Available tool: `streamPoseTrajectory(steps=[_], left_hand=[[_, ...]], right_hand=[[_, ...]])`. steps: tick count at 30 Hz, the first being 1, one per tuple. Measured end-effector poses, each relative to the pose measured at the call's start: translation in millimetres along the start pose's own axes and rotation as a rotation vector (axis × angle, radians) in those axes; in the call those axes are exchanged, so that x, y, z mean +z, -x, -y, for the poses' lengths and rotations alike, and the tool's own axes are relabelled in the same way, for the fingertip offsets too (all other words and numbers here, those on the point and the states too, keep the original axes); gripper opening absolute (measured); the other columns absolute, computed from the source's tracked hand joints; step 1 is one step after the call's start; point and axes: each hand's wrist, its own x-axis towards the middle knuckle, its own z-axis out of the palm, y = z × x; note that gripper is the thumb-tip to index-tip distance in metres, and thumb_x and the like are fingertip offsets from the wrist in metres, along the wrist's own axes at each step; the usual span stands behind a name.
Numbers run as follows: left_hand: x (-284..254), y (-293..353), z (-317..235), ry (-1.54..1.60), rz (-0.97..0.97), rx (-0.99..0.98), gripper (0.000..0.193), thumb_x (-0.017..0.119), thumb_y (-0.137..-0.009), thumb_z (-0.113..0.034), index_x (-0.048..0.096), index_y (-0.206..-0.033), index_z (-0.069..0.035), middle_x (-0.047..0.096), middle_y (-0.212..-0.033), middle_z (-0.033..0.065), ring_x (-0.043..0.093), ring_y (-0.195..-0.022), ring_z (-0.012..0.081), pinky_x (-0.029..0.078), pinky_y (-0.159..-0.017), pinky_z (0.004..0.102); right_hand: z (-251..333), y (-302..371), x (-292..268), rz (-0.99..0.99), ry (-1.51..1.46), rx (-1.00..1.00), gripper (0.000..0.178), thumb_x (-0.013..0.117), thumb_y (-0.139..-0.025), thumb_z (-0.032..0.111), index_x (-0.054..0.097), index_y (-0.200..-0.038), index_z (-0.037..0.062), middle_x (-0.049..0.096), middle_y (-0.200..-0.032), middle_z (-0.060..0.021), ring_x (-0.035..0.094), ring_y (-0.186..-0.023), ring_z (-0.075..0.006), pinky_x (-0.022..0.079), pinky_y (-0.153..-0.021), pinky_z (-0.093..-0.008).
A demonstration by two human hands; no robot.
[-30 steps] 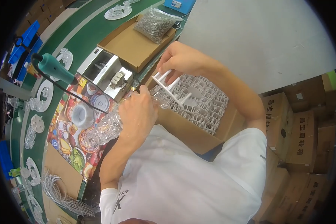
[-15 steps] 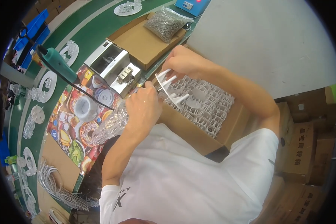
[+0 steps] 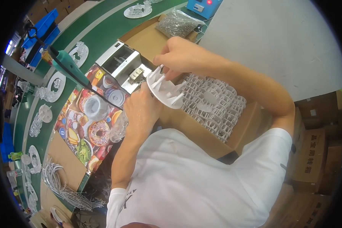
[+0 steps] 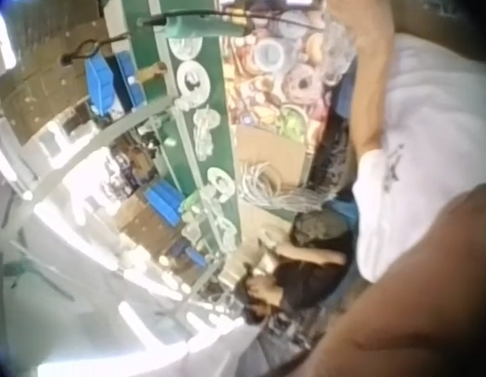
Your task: Assembling plastic components using an electric screwdriver at a factory workstation.
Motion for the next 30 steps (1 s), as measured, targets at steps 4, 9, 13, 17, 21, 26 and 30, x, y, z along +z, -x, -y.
streamPoseTrajectory(steps=[4, 9, 13, 17, 21, 26, 30], left_hand=[[-10.1, 9.7, 16.5, 0.105, -0.047, -0.007, 0.029, 0.071, -0.072, -0.024, 0.055, -0.082, -0.001, 0.061, -0.063, 0.0194, 0.062, -0.06, 0.0369, 0.048, -0.053, 0.0446], [-41.6, 38.2, 35.4, 0.367, -0.153, 0.031, 0.037, 0.073, -0.069, -0.023, 0.058, -0.094, 0.0, 0.063, -0.069, 0.0182, 0.063, -0.064, 0.0352, 0.049, -0.056, 0.0411], [-69.0, 73.1, 72.3, 0.615, -0.144, 0.138, 0.062, 0.077, -0.068, -0.022, 0.052, -0.12, -0.002, 0.064, -0.106, 0.0133, 0.064, -0.095, 0.0235, 0.051, -0.081, 0.0343], [-108.8, 116.3, 143.7, 1.778, -0.274, -0.03, 0.06, 0.049, -0.087, -0.043, 0.039, -0.134, -0.006, 0.042, -0.136, 0.0115, 0.049, -0.115, 0.0295, 0.044, -0.092, 0.0443], [-166.6, 102.1, 106.1, 1.424, -0.636, 0.231, 0.053, 0.045, -0.088, -0.037, 0.034, -0.129, -0.005, 0.044, -0.12, 0.0163, 0.047, -0.11, 0.0302, 0.042, -0.093, 0.0471], [-203.5, 78.9, 117.5, 0.582, -0.757, 0.036, 0.026, 0.054, -0.077, -0.005, 0.053, -0.102, 0.005, 0.063, -0.085, 0.0183, 0.062, -0.082, 0.0281, 0.048, -0.08, 0.0395], [-199.0, 46.3, 128.0, 0.719, -0.748, 0.109, 0.026, 0.054, -0.078, -0.005, 0.053, -0.102, 0.005, 0.063, -0.086, 0.0178, 0.062, -0.082, 0.028, 0.048, -0.081, 0.0394]], right_hand=[[49.2, 32.8, -1.7, -0.154, 0.37, -0.345, 0.035, 0.059, -0.088, 0.024, 0.059, -0.106, -0.0057, 0.066, -0.086, -0.0172, 0.066, -0.07, -0.0199, 0.055, -0.057, -0.0264], [101.3, 41.8, -5.1, -0.432, 0.141, -0.682, 0.052, 0.067, -0.072, 0.001, 0.046, -0.12, -0.0034, 0.064, -0.092, -0.0172, 0.066, -0.077, -0.0193, 0.055, -0.068, -0.0321], [77.6, -95.6, 11.8, -0.436, -0.126, -1.688, 0.041, 0.063, -0.076, 0.004, 0.051, -0.114, -0.0058, 0.063, -0.096, -0.0186, 0.066, -0.075, -0.0213, 0.055, -0.067, -0.0315], [74.4, -140.8, 58.5, 0.0, -0.308, -1.08, 0.07, 0.077, -0.065, 0.022, 0.049, -0.127, 0.0032, 0.063, -0.107, -0.014, 0.06, -0.098, -0.0209, 0.047, -0.088, -0.0327], [104.9, -154.0, 111.9, 0.271, -0.398, -1.076, 0.07, 0.077, -0.063, 0.019, 0.05, -0.127, 0.0056, 0.063, -0.102, -0.0084, 0.059, -0.095, -0.0167, 0.046, -0.088, -0.0304], [109.8, -143.0, 141.2, 0.247, -0.449, -1.12, 0.049, 0.074, -0.067, 0.012, 0.057, -0.112, 0.0015, 0.065, -0.094, -0.0061, 0.061, -0.086, -0.0137, 0.047, -0.082, -0.0287], [78.0, -111.5, 144.4, 0.346, -0.653, -1.085, 0.043, 0.069, -0.071, 0.002, 0.052, -0.11, -0.0022, 0.064, -0.092, -0.0096, 0.062, -0.084, -0.0163, 0.05, -0.078, -0.0315]])
